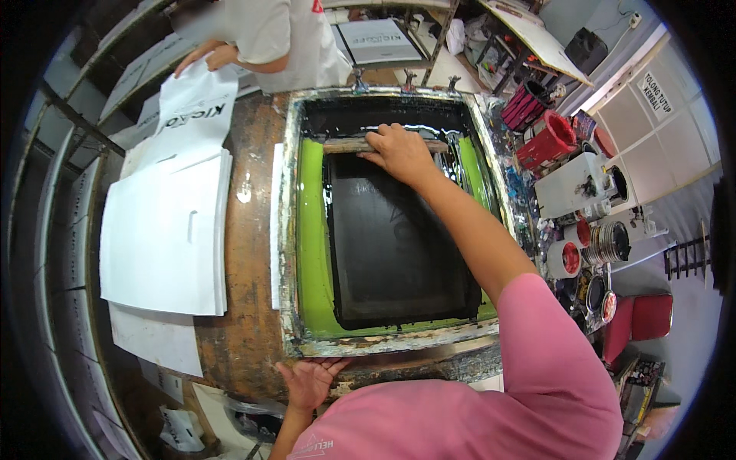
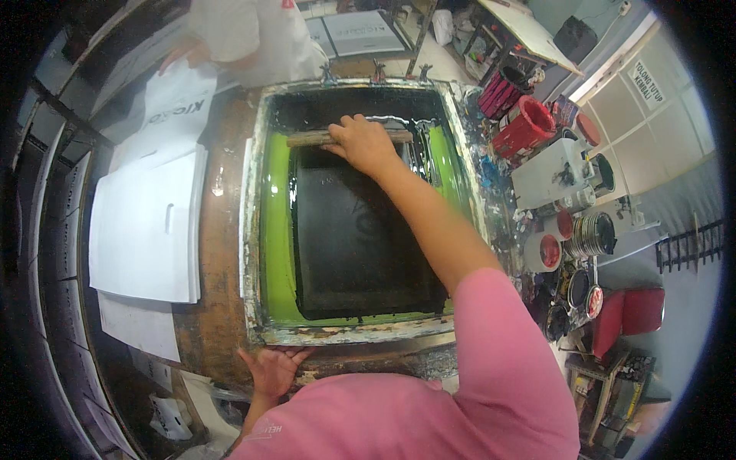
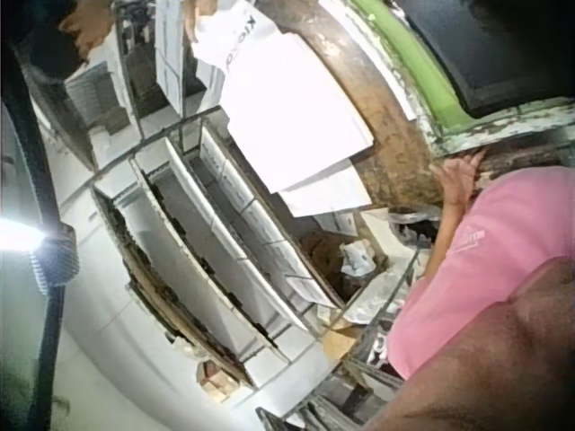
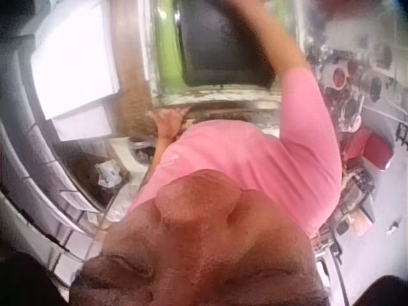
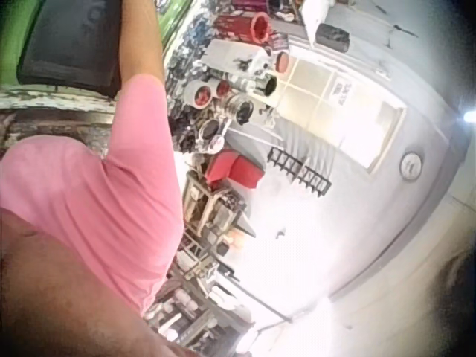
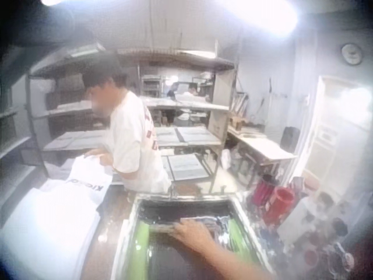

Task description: The person performs screen printing on plastic bags by placing a bag on a flat surface, lowering a screen over it, and using a squeegee to apply ink through the screen.

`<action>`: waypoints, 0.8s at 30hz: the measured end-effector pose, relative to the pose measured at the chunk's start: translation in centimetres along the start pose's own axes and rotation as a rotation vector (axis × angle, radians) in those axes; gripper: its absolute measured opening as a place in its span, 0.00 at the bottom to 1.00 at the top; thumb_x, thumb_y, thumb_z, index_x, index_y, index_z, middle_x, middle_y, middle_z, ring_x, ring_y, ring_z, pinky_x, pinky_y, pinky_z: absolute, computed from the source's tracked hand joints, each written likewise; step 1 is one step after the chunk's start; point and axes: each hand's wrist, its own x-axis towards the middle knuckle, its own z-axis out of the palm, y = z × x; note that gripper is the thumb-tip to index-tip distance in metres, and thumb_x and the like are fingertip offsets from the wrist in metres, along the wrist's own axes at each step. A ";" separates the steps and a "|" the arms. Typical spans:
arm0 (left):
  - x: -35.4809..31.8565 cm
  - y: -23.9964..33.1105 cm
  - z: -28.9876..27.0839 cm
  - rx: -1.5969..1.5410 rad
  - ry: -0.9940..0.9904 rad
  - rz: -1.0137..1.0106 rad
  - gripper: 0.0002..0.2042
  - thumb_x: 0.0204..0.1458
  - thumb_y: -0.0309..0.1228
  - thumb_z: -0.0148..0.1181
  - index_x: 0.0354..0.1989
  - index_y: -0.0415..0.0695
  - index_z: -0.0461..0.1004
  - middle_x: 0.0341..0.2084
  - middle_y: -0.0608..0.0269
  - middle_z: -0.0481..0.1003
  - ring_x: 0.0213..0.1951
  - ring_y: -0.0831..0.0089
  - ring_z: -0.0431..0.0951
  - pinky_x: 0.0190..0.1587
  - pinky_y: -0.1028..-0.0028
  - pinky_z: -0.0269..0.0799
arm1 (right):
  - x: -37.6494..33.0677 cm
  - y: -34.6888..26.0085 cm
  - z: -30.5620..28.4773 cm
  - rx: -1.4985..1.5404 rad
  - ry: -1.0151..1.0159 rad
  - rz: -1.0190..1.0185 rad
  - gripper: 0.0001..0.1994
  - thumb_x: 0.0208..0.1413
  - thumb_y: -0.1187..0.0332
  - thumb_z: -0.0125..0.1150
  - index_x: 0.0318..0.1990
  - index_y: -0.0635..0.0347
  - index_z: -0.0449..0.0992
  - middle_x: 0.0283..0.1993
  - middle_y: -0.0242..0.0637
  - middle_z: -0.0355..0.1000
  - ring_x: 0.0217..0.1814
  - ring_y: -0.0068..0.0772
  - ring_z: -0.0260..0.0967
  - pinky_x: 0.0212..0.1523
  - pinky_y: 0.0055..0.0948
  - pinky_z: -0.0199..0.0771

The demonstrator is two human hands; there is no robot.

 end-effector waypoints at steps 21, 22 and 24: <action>1.0 2.9 3.6 0.088 -0.382 0.091 0.48 0.55 0.78 0.36 0.62 0.46 0.76 0.61 0.46 0.76 0.67 0.42 0.69 0.73 0.39 0.54 | -20.2 -17.4 -22.5 0.190 -0.215 0.059 0.18 0.60 0.52 0.65 0.48 0.56 0.78 0.40 0.41 0.74 0.45 0.52 0.74 0.49 0.49 0.73; 1.0 3.8 5.3 0.099 -0.434 0.116 0.49 0.53 0.79 0.38 0.64 0.46 0.74 0.63 0.46 0.74 0.68 0.42 0.69 0.73 0.39 0.54 | -19.8 -17.5 -23.6 0.136 -0.156 0.048 0.19 0.60 0.53 0.65 0.50 0.56 0.77 0.40 0.40 0.73 0.46 0.50 0.74 0.52 0.49 0.72; 1.0 5.7 9.3 0.095 -0.550 0.168 0.52 0.50 0.81 0.41 0.68 0.47 0.69 0.66 0.46 0.70 0.70 0.44 0.66 0.73 0.40 0.53 | -18.1 -18.2 -26.3 -0.072 0.067 0.035 0.17 0.59 0.55 0.64 0.47 0.56 0.75 0.38 0.39 0.72 0.46 0.44 0.71 0.56 0.48 0.65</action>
